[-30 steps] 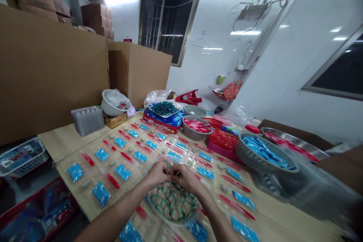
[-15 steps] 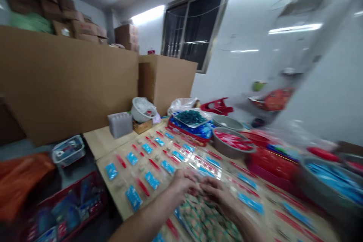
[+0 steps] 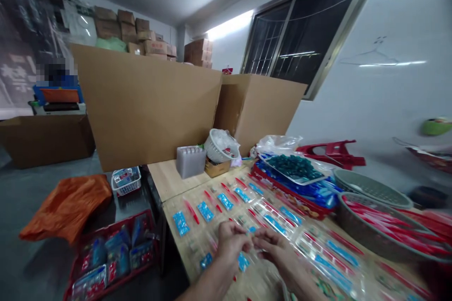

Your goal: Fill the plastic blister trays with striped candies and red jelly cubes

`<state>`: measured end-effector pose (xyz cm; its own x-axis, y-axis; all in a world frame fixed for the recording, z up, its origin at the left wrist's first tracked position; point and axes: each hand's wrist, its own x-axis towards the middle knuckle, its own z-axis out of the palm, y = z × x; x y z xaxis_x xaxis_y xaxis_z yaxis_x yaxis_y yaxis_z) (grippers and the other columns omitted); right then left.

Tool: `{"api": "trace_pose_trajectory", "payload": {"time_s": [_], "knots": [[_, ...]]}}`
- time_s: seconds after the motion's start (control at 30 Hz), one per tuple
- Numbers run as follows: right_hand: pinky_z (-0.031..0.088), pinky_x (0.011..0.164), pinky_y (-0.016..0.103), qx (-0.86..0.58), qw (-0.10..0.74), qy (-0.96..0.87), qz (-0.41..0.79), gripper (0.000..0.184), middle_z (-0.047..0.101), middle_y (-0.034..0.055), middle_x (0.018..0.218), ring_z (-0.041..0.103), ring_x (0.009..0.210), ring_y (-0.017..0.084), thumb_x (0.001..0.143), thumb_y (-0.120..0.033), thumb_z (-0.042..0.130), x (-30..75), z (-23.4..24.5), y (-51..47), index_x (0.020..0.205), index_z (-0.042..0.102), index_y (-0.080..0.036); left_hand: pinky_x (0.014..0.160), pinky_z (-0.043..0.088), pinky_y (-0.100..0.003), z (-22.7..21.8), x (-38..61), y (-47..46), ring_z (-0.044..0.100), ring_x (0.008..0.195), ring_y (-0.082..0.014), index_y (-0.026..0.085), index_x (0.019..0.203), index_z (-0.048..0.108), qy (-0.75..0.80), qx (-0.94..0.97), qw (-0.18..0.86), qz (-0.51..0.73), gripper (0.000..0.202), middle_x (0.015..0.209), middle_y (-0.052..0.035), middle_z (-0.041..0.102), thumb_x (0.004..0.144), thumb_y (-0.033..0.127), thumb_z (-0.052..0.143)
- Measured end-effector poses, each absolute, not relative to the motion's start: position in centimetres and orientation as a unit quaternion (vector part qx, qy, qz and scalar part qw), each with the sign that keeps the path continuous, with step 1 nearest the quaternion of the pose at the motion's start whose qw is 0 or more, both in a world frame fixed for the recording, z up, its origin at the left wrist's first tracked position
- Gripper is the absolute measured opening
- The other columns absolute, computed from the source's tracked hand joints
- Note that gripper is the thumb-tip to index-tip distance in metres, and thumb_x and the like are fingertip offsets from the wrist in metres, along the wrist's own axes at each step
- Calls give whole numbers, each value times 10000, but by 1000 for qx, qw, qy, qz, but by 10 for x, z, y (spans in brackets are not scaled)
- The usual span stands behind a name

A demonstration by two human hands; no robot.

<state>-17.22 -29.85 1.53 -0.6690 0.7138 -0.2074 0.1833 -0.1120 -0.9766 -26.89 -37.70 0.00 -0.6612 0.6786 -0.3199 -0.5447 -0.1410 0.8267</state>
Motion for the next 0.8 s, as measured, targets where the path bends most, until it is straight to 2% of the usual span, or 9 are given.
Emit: {"api": "trace_pose_trajectory", "payload": {"time_s": [0.13, 0.33, 0.5, 0.63, 0.8], "knots": [[385, 462, 206, -330, 227, -614, 680, 202, 557, -38, 507, 480, 451, 87, 515, -298, 712, -221, 4, -311, 634, 616, -167, 396, 357, -206, -4, -303, -392, 476, 357, -92, 156, 553, 537, 508, 62, 344, 788, 180, 420, 50, 534, 444, 120, 675], [302, 389, 199, -325, 243, -595, 694, 147, 482, -64, 417, 386, 367, 65, 514, -268, 651, -275, -17, -321, 605, 591, -168, 436, 403, -210, -18, -346, -409, 529, 417, -104, 137, 579, 587, 511, 58, 325, 794, 196, 471, 23, 574, 461, 184, 736], [293, 378, 185, -335, 199, -619, 682, 119, 443, -74, 392, 355, 351, 54, 542, -275, 590, -320, -24, -304, 565, 533, -173, 512, 463, -233, -31, -379, -426, 588, 514, -127, 120, 717, 649, 505, 44, 300, 808, 295, 597, -23, 640, 533, 318, 768], [291, 367, 183, -346, 178, -654, 649, 142, 428, -71, 374, 363, 347, 57, 563, -242, 571, -365, -26, -282, 497, 457, -188, 524, 465, -225, -32, -406, -440, 583, 536, -125, 122, 678, 647, 505, 41, 248, 826, 265, 590, -16, 633, 544, 321, 758], [272, 359, 178, -340, 131, -731, 576, 119, 418, -81, 334, 371, 334, 59, 552, -150, 592, -407, -35, -270, 471, 507, -170, 531, 469, -223, -36, -436, -454, 579, 531, -123, 121, 647, 645, 509, 11, 193, 839, 264, 557, -3, 623, 498, 300, 769]]}}
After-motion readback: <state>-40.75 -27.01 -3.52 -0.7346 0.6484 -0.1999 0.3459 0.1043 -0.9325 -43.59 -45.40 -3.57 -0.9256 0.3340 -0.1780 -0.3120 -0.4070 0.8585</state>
